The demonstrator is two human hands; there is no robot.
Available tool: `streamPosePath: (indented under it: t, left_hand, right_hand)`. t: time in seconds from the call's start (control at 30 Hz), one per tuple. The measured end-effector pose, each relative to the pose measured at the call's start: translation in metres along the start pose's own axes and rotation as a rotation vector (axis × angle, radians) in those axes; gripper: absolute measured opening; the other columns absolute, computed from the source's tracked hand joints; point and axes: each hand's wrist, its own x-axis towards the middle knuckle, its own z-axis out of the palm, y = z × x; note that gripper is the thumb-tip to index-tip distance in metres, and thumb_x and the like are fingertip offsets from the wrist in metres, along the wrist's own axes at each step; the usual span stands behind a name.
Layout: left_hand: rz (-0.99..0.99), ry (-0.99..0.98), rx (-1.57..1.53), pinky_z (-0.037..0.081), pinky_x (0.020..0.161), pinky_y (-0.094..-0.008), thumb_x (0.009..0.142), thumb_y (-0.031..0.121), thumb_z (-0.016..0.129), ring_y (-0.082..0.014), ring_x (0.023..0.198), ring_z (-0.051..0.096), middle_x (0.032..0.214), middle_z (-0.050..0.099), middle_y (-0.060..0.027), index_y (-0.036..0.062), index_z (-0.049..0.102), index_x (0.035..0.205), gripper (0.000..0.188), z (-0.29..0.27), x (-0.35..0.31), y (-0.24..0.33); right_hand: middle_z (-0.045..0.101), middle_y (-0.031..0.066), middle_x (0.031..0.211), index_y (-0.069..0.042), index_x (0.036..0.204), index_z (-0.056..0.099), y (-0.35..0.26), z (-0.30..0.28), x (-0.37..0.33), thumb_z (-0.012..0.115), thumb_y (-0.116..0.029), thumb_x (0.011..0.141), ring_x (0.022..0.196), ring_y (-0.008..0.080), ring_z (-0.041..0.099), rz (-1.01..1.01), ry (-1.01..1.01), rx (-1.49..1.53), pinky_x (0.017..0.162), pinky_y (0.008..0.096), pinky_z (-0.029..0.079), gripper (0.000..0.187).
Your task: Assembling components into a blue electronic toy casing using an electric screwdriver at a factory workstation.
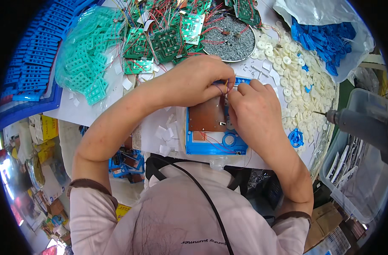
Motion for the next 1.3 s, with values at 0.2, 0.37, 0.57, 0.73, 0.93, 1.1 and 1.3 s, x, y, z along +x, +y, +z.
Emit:
streamPosePath:
  t: [0.2,0.37,0.57,0.73,0.93,1.1,1.3]
  left_hand:
    - [0.006,-0.158,-0.073,0.038,0.089,-0.0366,0.091,0.016,0.067,-0.0234,0.082,0.057,0.082,0.060,-0.0036,0.0088,0.064,0.092,0.008,-0.014,0.000,-0.002]
    - [-0.001,-0.162,-0.105,0.036,0.088,-0.0363,0.092,0.018,0.066,-0.0213,0.080,0.053,0.078,0.054,-0.0015,0.0103,0.063,0.090,0.008,-0.010,-0.003,-0.001]
    - [0.017,-0.148,0.042,0.037,0.086,-0.0383,0.090,0.017,0.068,-0.0243,0.084,0.056,0.081,0.057,-0.0036,0.0107,0.063,0.091,0.008,-0.008,-0.001,0.004]
    - [-0.034,0.031,0.198,0.038,0.086,-0.0418,0.087,0.016,0.068,-0.0281,0.091,0.059,0.083,0.060,-0.0062,0.0104,0.063,0.090,0.008,0.012,-0.010,0.013]
    - [-0.028,0.020,0.310,0.038,0.088,-0.0430,0.086,0.015,0.067,-0.0268,0.091,0.058,0.085,0.062,-0.0058,0.0096,0.063,0.086,0.007,0.018,-0.009,0.017]
    - [0.100,-0.012,0.420,0.038,0.090,-0.0418,0.085,0.013,0.065,-0.0232,0.088,0.057,0.085,0.060,-0.0047,0.0102,0.064,0.086,0.004,0.018,-0.004,0.021]
    - [0.150,-0.074,0.557,0.038,0.091,-0.0403,0.085,0.015,0.062,-0.0210,0.088,0.057,0.084,0.058,-0.0035,0.0096,0.063,0.084,0.006,0.021,0.001,0.022]
  right_hand:
    - [0.061,0.0050,0.076,-0.007,0.079,0.068,0.000,-0.003,-0.007,0.069,-0.010,0.071,0.082,0.0243,0.060,0.004,-0.004,0.059,0.071,0.0384,0.043,0.008]
    - [0.061,0.0055,0.077,-0.006,0.079,0.068,0.000,-0.003,-0.007,0.071,-0.010,0.070,0.082,0.0249,0.059,0.002,0.003,0.081,0.070,0.0386,0.043,0.010]
    - [0.060,0.0057,0.076,-0.007,0.078,0.068,0.004,-0.001,-0.006,0.069,-0.010,0.072,0.082,0.0252,0.059,0.011,0.016,0.110,0.070,0.0387,0.043,0.007]
    - [0.059,0.0059,0.075,-0.007,0.076,0.066,-0.002,-0.010,-0.007,0.066,-0.011,0.072,0.081,0.0243,0.058,-0.080,0.004,0.084,0.069,0.0376,0.043,0.005]
    - [0.056,0.0061,0.076,-0.007,0.076,0.062,-0.008,-0.020,-0.011,0.062,-0.011,0.074,0.079,0.0246,0.056,-0.142,-0.025,0.100,0.069,0.0374,0.042,0.005]
    - [0.054,0.0071,0.078,-0.006,0.081,0.060,-0.008,-0.011,-0.035,0.065,-0.008,0.071,0.078,0.0280,0.054,-0.010,0.040,0.212,0.068,0.0401,0.042,0.011]
    - [0.055,0.0077,0.079,-0.006,0.087,0.063,-0.008,-0.010,-0.042,0.071,-0.003,0.072,0.076,0.0283,0.054,0.046,0.077,0.245,0.068,0.0399,0.043,0.018]
